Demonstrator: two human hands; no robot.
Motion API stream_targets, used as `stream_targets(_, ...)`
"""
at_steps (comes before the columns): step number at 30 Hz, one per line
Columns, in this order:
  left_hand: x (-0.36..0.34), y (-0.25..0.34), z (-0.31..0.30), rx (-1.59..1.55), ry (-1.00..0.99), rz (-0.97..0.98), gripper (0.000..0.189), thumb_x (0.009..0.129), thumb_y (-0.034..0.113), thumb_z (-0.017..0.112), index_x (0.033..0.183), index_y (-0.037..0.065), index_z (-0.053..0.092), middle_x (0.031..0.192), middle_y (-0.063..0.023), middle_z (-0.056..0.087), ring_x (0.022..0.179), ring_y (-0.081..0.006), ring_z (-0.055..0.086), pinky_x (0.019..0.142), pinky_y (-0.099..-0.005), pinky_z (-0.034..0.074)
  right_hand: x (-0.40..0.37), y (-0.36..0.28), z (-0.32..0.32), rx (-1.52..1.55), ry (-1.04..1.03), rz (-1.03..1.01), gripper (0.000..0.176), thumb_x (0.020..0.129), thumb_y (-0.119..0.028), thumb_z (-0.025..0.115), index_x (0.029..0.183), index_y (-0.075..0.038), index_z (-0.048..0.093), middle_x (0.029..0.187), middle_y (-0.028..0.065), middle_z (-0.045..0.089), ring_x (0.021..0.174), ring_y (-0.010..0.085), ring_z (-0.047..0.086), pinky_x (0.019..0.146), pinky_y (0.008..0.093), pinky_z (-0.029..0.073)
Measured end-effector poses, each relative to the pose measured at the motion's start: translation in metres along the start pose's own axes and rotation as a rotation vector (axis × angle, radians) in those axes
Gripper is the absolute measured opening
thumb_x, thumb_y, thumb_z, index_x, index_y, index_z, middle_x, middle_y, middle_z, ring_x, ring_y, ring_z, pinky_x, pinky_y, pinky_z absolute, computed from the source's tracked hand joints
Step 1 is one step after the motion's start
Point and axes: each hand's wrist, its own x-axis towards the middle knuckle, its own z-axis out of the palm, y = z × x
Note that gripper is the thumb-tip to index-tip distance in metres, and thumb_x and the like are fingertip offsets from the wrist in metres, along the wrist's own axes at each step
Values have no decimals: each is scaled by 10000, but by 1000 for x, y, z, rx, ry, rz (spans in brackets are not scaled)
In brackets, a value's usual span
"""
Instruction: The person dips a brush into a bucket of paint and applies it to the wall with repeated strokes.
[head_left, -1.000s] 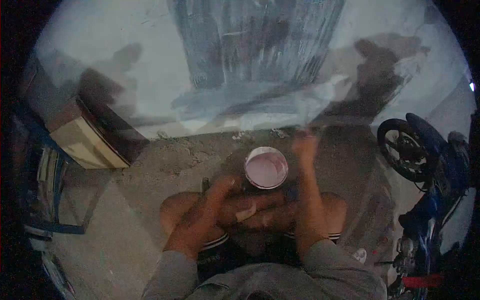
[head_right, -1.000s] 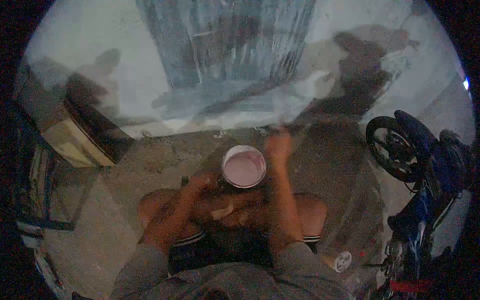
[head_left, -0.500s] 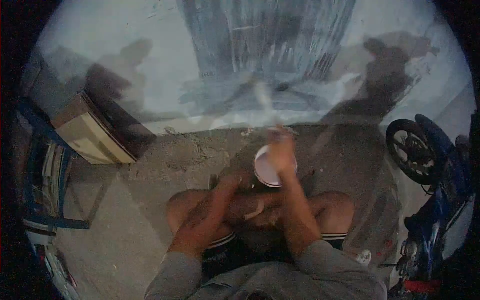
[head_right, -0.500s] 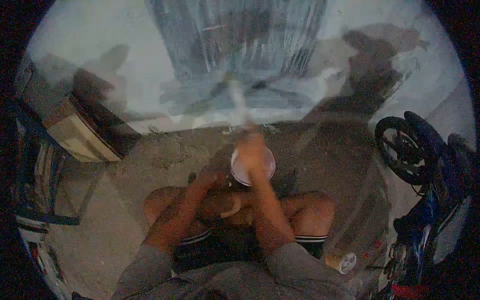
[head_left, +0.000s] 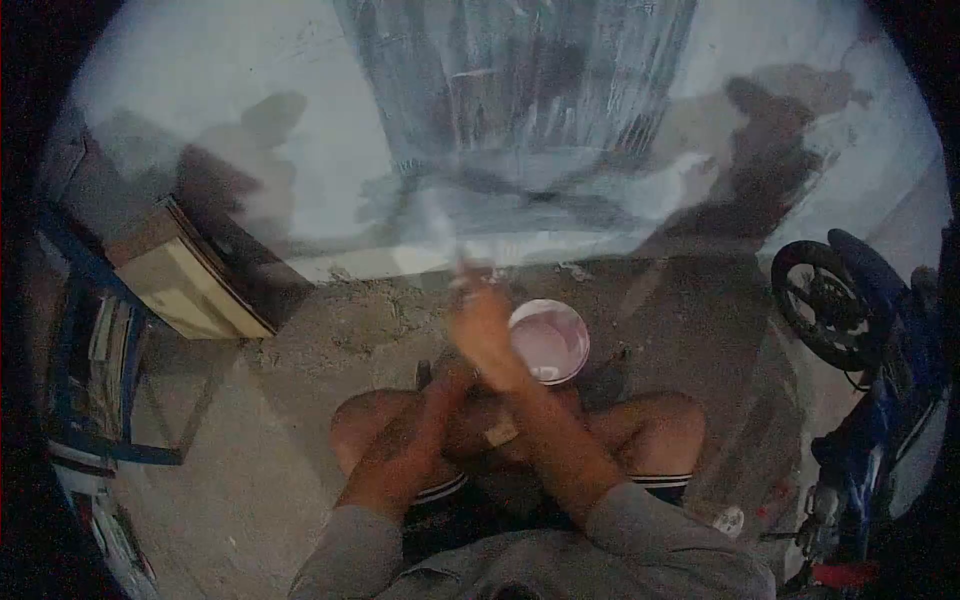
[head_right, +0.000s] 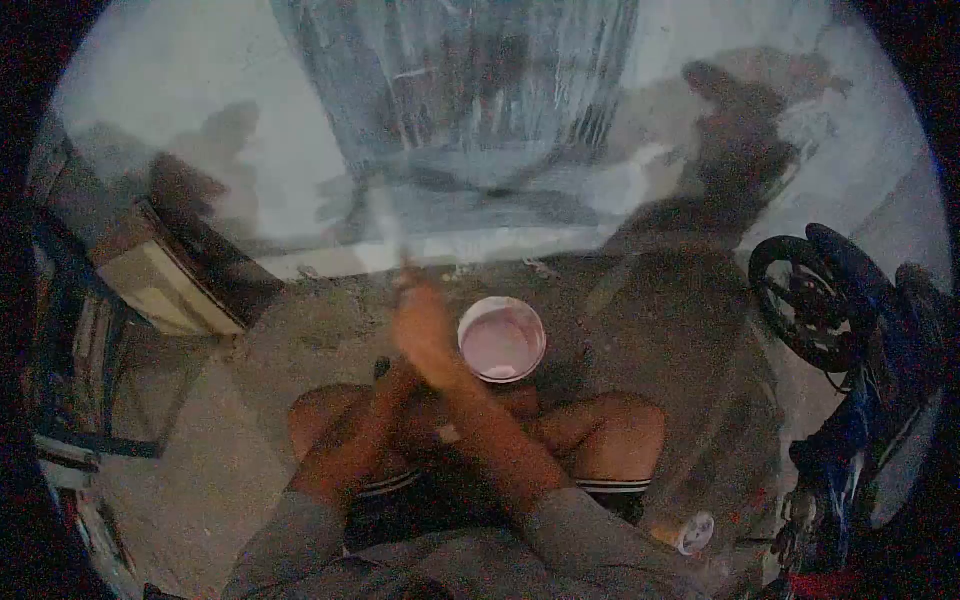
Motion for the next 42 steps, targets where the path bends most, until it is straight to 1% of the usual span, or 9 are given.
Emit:
stream_targets(5, 2, 0, 0, -3, 10, 3, 434, 823, 347, 524, 1205, 143, 502, 1232, -119, 501, 1113, -299, 491, 918, -416, 406, 18, -52, 2, 86, -254, 140, 418, 830, -105, 503, 1245, -73, 468, 863, 217, 595, 796, 338, 587, 706, 389, 481)
stream_targets(7, 3, 0, 0, 0, 10, 11, 434, 823, 349, 524, 1204, 141, 502, 1229, -121, 503, 1108, -300, 493, 916, -417, 406, 22, -21, -9, 103, -52, 112, 601, 789, -84, 512, 1356, -122, 317, 861, 226, 586, 768, 374, 591, 695, 440, 483)
stream_targets(16, 8, 8, 2, 1, 15, 44, 436, 826, 358, 521, 1200, 134, 505, 1212, -129, 512, 1089, -303, 504, 907, -420, 410, -8, 147, -172, -32, 665, 458, 357, 779, -77, 544, 1124, 10, 507, 870, 185, 603, 731, 268, 588, 665, 375, 461)
stream_targets(20, 3, 5, 2, -14, 33, 39, 437, 827, 362, 520, 1198, 131, 506, 1205, -133, 515, 1081, -305, 509, 902, -422, 412, 6, 66, -103, 38, 372, 304, 240, 803, -124, 539, 1002, 7, 565, 845, 154, 599, 772, 254, 561, 735, 381, 450)
stream_targets(23, 1, 1, 2, -28, 48, 27, 438, 828, 365, 519, 1197, 128, 507, 1199, -136, 518, 1074, -306, 512, 899, -423, 413, 5, 15, 2, -90, 247, -61, 408, 806, -65, 525, 1210, -23, 481, 947, 212, 592, 838, 335, 584, 744, 375, 476)
stream_targets(28, -3, 0, 4, -48, 54, 33, 440, 830, 370, 517, 1194, 124, 508, 1190, -141, 523, 1064, -308, 518, 894, -425, 415, 17, -25, 29, 393, -159, 268, 455, 814, -81, 537, 1262, -81, 456, 1003, 221, 590, 907, 328, 588, 769, 374, 469)
stream_targets(30, -2, -1, 4, -50, 55, 34, 440, 830, 372, 516, 1193, 122, 509, 1186, -143, 525, 1060, -309, 520, 892, -426, 416, 11, 1, 4, 127, 123, 27, 475, 849, -135, 502, 1309, -109, 386, 951, 221, 602, 828, 355, 601, 697, 400, 487)
stream_targets(34, 6, 5, 4, -47, 51, 59, 442, 832, 375, 515, 1192, 119, 510, 1179, -147, 529, 1051, -311, 525, 888, -427, 417, -6, 88, -83, 184, 353, 118, 354, 784, -27, 518, 1137, -1, 523, 816, 137, 612, 728, 234, 578, 661, 329, 471)
stream_targets(42, 11, 10, 4, -24, 58, 66, 446, 834, 383, 513, 1188, 112, 512, 1164, -154, 537, 1034, -314, 534, 880, -430, 421, 12, 156, -155, -21, 642, 215, 364, 757, -59, 522, 1107, 45, 528, 910, 202, 607, 702, 313, 581, 727, 387, 459)
